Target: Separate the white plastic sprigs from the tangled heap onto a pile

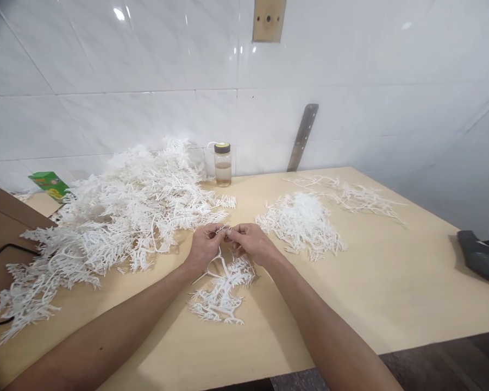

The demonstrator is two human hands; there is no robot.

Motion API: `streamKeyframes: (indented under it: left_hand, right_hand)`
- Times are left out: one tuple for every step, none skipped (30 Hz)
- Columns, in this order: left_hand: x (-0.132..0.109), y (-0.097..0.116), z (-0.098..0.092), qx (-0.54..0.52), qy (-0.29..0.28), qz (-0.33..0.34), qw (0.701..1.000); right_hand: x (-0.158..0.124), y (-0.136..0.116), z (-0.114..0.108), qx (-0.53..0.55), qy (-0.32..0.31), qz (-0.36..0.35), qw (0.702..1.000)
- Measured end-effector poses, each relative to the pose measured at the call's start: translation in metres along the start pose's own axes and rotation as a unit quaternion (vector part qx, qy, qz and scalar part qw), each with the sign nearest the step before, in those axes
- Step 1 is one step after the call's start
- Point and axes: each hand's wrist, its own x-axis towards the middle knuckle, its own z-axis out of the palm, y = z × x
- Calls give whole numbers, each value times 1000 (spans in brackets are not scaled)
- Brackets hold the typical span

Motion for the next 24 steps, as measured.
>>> streamKeyframes:
  left_hand:
    - [0,0,0,11,1,8,1000]
    - [-1,1,-1,21,2,15,1000]
    - [-1,3,-1,31,1,20,999]
    - [-2,5,-1,38,-1,23,999]
    - [-3,7,-1,43,-1,24,999]
    - [-3,9,-2,45,0,24,999]
    - [-4,11,-2,44,0,21,999]
    - [-5,13,-2,45,2,18,999]
    - [-5,14,-2,52,4,15,999]
    - [-6,15,-2,65,6,12,998]
    - [-6,16,-1,83,8,11,996]
    - [-5,16,-1,102,9,11,995]
    - [-5,17,-1,117,10,11,993]
    - [-4,17,0,124,9,10,992]
    - [-4,17,0,124,7,7,992]
    - [-3,17,0,117,6,3,993]
    - [-3,18,0,107,7,-1,994]
    - [-2,18,0,96,11,-4,995]
    - [-1,18,-1,85,17,-5,996]
    - [-1,18,-2,72,24,-7,997]
    - [0,18,-4,54,30,-13,998]
    - [2,18,-5,30,36,-22,999]
    - [3,18,-6,-1,40,-38,998]
    - [5,18,-7,-35,44,-56,997]
  right_hand:
    - [0,-1,0,4,5,4,1000]
    - [0,-2,-1,3,10,8,1000]
    - [0,-2,-1,1,15,10,1000]
    - [0,-3,-2,-4,19,10,1000]
    - [0,-3,-3,-13,22,6,1000]
    - [0,-2,-4,-28,29,1,999]
    - [0,-2,-5,-52,39,-5,998]
    - [-1,-1,-5,-87,53,-11,995]
    - [-1,-1,-4,-135,69,-22,988]
    - [-2,0,-2,-195,90,-41,976]
    - [-3,0,1,-266,113,-68,955]
    - [-4,-1,5,-339,136,-98,926]
    - [-5,-2,9,-409,157,-126,890]
    - [-6,-3,13,-470,175,-148,852]
    - [-6,-5,16,-518,189,-161,818]
    - [-6,-7,16,-553,199,-163,792]
    - [-5,-9,14,-576,211,-158,774]
    - [-4,-11,8,-588,228,-148,761]
    - [-2,-12,0,-593,251,-134,754]
    - [-1,-13,-12,-586,280,-123,751]
    - [1,-14,-25,-573,313,-114,749]
    - [2,-14,-38,-555,340,-112,751]
    - [3,-14,-50,-530,360,-114,759]
    - [3,-14,-60,-502,378,-117,769]
